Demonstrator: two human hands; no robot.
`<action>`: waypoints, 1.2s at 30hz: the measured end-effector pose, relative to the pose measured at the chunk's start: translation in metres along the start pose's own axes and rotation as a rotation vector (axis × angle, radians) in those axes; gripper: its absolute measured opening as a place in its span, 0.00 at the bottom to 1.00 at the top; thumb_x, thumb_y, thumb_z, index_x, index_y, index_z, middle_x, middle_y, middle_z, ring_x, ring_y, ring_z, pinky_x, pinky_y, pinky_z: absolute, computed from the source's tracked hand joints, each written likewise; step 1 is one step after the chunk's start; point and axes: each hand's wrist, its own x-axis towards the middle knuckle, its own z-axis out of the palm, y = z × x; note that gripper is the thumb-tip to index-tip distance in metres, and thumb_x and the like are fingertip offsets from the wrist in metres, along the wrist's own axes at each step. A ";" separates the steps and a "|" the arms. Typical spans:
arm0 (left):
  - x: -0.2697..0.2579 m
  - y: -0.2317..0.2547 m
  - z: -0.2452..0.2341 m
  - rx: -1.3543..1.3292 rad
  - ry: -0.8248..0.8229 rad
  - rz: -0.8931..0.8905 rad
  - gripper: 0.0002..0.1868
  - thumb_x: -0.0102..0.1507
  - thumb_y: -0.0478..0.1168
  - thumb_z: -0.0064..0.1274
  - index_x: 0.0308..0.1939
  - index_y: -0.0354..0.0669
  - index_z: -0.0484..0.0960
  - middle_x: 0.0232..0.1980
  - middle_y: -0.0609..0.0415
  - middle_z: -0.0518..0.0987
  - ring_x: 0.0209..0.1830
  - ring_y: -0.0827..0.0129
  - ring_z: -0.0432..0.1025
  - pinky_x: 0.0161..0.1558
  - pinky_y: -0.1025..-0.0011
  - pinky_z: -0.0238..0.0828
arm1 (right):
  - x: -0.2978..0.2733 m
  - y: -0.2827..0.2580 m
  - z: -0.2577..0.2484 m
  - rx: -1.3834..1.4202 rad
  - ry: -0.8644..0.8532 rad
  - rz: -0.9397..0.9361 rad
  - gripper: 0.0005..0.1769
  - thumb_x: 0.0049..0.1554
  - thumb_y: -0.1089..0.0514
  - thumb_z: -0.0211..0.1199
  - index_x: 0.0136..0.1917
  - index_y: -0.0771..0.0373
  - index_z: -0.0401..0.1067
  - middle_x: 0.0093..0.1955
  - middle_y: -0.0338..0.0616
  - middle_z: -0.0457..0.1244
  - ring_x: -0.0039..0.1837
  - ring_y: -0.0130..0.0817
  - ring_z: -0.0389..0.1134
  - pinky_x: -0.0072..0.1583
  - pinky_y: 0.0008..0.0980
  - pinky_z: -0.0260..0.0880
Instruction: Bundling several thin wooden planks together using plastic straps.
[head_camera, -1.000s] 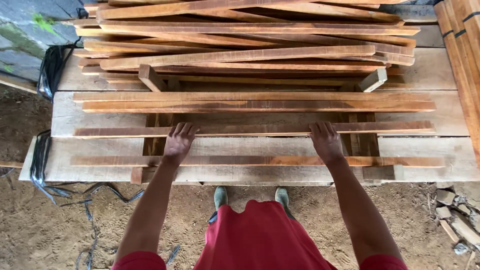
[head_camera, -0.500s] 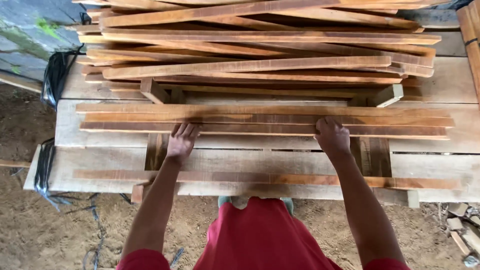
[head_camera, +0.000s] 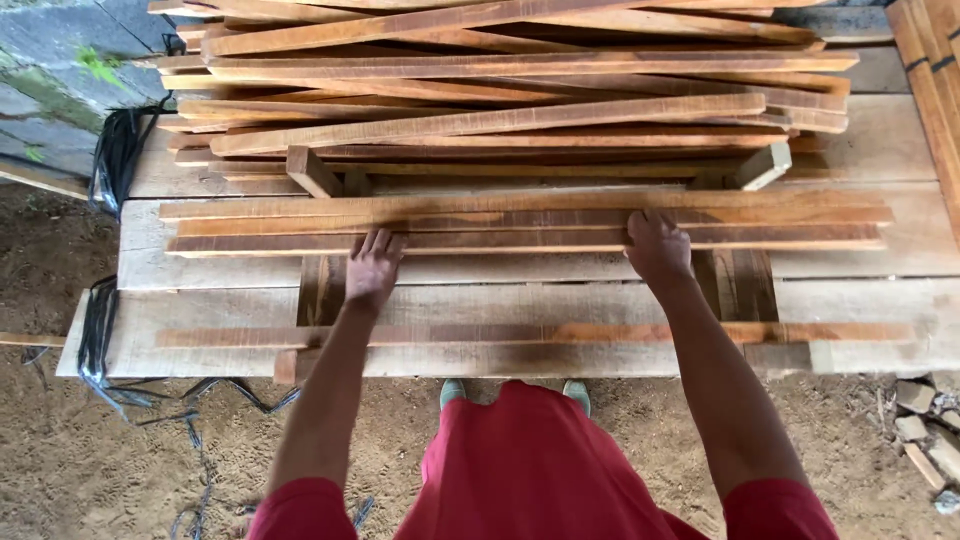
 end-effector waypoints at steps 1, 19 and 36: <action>-0.006 0.005 0.012 -0.001 0.001 0.004 0.05 0.63 0.44 0.60 0.40 0.53 0.80 0.37 0.61 0.73 0.42 0.67 0.75 0.44 0.71 0.72 | -0.005 -0.008 -0.007 0.000 0.002 0.004 0.25 0.39 0.56 0.78 0.46 0.54 0.67 0.46 0.38 0.62 0.49 0.48 0.73 0.45 0.54 0.79; -0.124 0.107 0.031 -0.101 -0.038 -0.160 0.36 0.50 0.71 0.59 0.50 0.52 0.78 0.39 0.58 0.75 0.45 0.64 0.74 0.57 0.58 0.67 | -0.106 -0.104 -0.117 0.142 -0.575 0.152 0.44 0.62 0.21 0.34 0.36 0.53 0.77 0.39 0.56 0.72 0.53 0.56 0.75 0.59 0.50 0.69; -0.042 0.064 0.033 -0.347 -1.054 -0.175 0.37 0.47 0.75 0.56 0.49 0.57 0.85 0.50 0.49 0.86 0.57 0.51 0.79 0.58 0.53 0.74 | -0.113 -0.088 -0.046 0.293 0.189 -0.384 0.33 0.55 0.30 0.65 0.57 0.59 0.71 0.46 0.47 0.64 0.52 0.48 0.69 0.57 0.46 0.71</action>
